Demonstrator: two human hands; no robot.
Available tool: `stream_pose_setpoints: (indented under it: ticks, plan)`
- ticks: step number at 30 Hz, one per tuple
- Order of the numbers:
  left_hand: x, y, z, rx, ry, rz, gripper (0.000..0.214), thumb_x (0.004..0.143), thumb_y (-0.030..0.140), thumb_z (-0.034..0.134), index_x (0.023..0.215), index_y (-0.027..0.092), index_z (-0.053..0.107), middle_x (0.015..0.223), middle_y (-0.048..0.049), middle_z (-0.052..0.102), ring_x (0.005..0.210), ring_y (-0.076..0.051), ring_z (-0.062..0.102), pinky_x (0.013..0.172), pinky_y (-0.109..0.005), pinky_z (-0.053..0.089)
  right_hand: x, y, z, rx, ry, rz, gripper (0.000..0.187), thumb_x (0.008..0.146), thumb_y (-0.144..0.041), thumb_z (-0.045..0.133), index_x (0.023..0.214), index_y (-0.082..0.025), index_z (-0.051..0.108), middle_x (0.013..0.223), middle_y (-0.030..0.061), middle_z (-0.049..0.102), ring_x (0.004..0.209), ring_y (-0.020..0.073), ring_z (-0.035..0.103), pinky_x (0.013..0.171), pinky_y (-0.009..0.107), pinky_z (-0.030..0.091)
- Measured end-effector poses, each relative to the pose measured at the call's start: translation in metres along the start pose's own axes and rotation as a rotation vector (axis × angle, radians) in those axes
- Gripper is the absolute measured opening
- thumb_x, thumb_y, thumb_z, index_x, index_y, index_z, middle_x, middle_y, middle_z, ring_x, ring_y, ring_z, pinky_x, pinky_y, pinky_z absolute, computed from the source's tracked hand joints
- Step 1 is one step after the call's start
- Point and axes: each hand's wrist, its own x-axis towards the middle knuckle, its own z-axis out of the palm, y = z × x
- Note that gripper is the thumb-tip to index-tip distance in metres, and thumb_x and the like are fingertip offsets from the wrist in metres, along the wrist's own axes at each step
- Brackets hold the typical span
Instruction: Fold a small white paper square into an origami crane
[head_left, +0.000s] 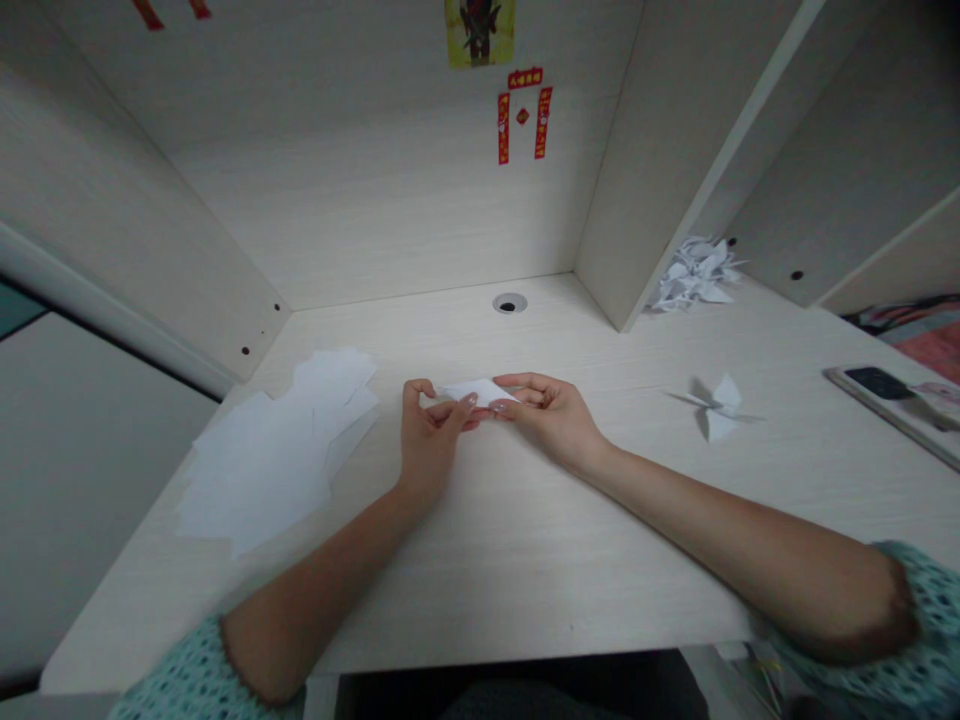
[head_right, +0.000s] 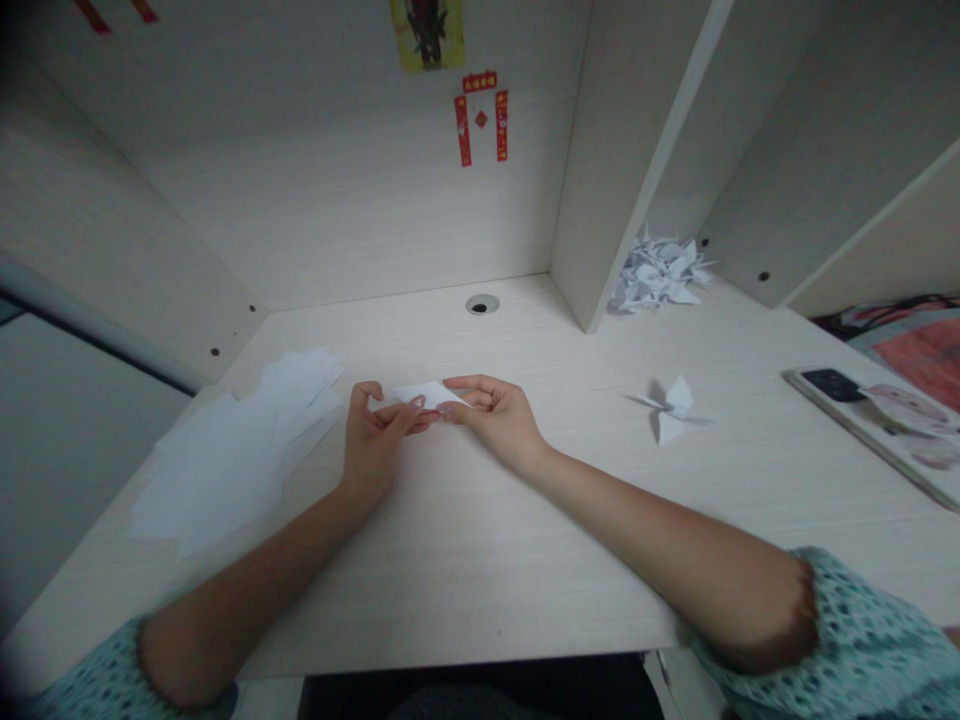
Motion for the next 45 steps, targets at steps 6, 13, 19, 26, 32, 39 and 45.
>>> stream_pose_setpoints:
  ticks: [6, 13, 19, 26, 32, 39, 45]
  plan:
    - [0.002, -0.001, -0.002, 0.014, 0.014, 0.004, 0.048, 0.072, 0.032, 0.07, 0.086, 0.026, 0.025, 0.06, 0.0064, 0.068, 0.062, -0.017, 0.071, 0.063, -0.027, 0.057, 0.002, 0.001, -0.002, 0.033, -0.049, 0.0, 0.038, 0.061, -0.031, 0.078, 0.095, -0.018, 0.07, 0.072, 0.0028, 0.074, 0.067, 0.0165, 0.069, 0.072, 0.03, 0.053]
    - [0.003, -0.002, -0.004, -0.007, 0.052, 0.01, 0.046, 0.072, 0.031, 0.069, 0.086, 0.026, 0.026, 0.062, 0.006, 0.07, 0.061, -0.016, 0.071, 0.065, -0.027, 0.057, 0.003, -0.001, -0.003, 0.101, -0.072, 0.084, 0.043, 0.062, -0.03, 0.078, 0.102, -0.018, 0.068, 0.077, 0.0038, 0.075, 0.073, 0.0169, 0.071, 0.081, 0.033, 0.054]
    - [0.005, -0.001, -0.004, 0.026, 0.067, 0.043, 0.046, 0.071, 0.033, 0.07, 0.086, 0.025, 0.026, 0.061, 0.0059, 0.069, 0.06, -0.016, 0.07, 0.065, -0.028, 0.057, 0.004, -0.003, -0.007, -0.009, -0.038, 0.07, 0.049, 0.058, -0.03, 0.08, 0.103, -0.016, 0.068, 0.068, 0.003, 0.074, 0.067, 0.0172, 0.07, 0.076, 0.033, 0.055]
    - [0.007, -0.001, -0.01, 0.111, 0.045, 0.102, 0.04, 0.074, 0.033, 0.066, 0.087, 0.026, 0.029, 0.061, 0.0068, 0.067, 0.058, -0.014, 0.068, 0.063, -0.026, 0.054, 0.005, -0.001, -0.008, 0.028, -0.204, 0.055, 0.041, 0.065, -0.037, 0.074, 0.101, -0.019, 0.069, 0.082, 0.0052, 0.075, 0.078, 0.0174, 0.07, 0.083, 0.035, 0.053]
    - [0.004, -0.007, -0.017, 0.416, -0.083, 0.135, 0.024, 0.08, 0.031, 0.057, 0.096, 0.025, 0.04, 0.069, 0.0032, 0.067, 0.066, -0.016, 0.067, 0.061, -0.024, 0.05, 0.006, 0.002, -0.007, 0.038, -0.19, -0.017, 0.038, 0.074, -0.038, 0.068, 0.107, -0.022, 0.061, 0.09, 0.0036, 0.072, 0.082, 0.0143, 0.067, 0.08, 0.03, 0.05]
    - [-0.004, 0.001, -0.015, 0.617, -0.191, 0.19, 0.019, 0.082, 0.032, 0.056, 0.098, 0.025, 0.048, 0.074, 0.0018, 0.067, 0.063, -0.015, 0.064, 0.053, -0.021, 0.044, 0.004, 0.007, -0.007, -0.103, -0.24, -0.113, 0.027, 0.071, -0.031, 0.071, 0.09, -0.02, 0.055, 0.07, -0.0029, 0.062, 0.053, 0.0071, 0.053, 0.053, 0.021, 0.039]
    - [-0.005, 0.003, -0.012, 0.501, -0.214, 0.166, 0.032, 0.08, 0.033, 0.06, 0.109, 0.026, 0.05, 0.087, -0.0012, 0.071, 0.077, -0.016, 0.067, 0.068, -0.025, 0.05, 0.002, -0.002, -0.007, -0.132, -0.078, -0.139, 0.023, 0.075, -0.036, 0.066, 0.091, -0.02, 0.066, 0.071, -0.0006, 0.062, 0.062, 0.0111, 0.057, 0.062, 0.026, 0.046]
